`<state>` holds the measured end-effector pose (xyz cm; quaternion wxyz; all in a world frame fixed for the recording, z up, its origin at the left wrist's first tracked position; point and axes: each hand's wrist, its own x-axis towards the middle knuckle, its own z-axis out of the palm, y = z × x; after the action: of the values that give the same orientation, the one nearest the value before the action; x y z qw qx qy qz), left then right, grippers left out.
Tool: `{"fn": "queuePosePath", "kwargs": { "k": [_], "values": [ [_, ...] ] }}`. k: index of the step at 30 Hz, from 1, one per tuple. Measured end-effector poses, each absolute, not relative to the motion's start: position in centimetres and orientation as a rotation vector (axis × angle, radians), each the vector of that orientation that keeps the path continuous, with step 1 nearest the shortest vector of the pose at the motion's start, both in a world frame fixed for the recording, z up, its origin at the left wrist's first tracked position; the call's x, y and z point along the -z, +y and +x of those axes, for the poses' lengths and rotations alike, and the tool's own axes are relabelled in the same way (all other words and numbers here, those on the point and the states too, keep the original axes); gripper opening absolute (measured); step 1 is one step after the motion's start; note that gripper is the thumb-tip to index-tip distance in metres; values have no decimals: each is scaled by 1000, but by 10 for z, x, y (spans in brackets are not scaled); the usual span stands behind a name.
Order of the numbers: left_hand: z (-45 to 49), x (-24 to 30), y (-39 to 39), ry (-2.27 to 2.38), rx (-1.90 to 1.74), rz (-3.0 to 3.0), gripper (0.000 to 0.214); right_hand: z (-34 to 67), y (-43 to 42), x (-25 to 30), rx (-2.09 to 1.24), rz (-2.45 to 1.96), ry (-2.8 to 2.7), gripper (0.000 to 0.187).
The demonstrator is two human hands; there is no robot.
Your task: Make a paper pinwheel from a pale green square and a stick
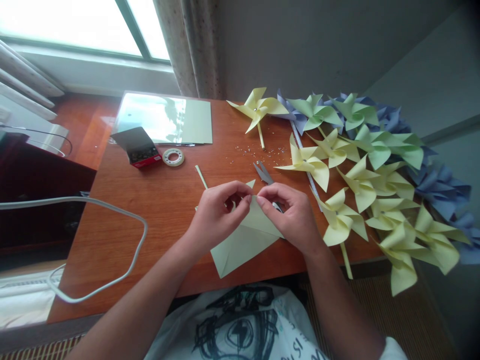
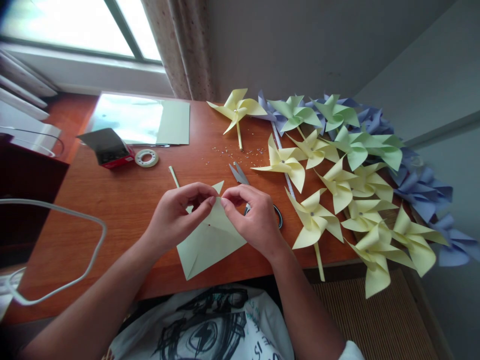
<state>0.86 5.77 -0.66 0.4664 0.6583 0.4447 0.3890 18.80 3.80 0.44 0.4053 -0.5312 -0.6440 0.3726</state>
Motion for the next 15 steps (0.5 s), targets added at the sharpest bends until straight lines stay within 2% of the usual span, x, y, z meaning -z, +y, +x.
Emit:
{"fn": "queuePosePath", "kwargs": {
  "k": [15],
  "values": [
    [6, 4, 58, 1089, -919, 1484, 15, 189, 35, 1, -1055, -1352, -1456, 6]
  ]
}}
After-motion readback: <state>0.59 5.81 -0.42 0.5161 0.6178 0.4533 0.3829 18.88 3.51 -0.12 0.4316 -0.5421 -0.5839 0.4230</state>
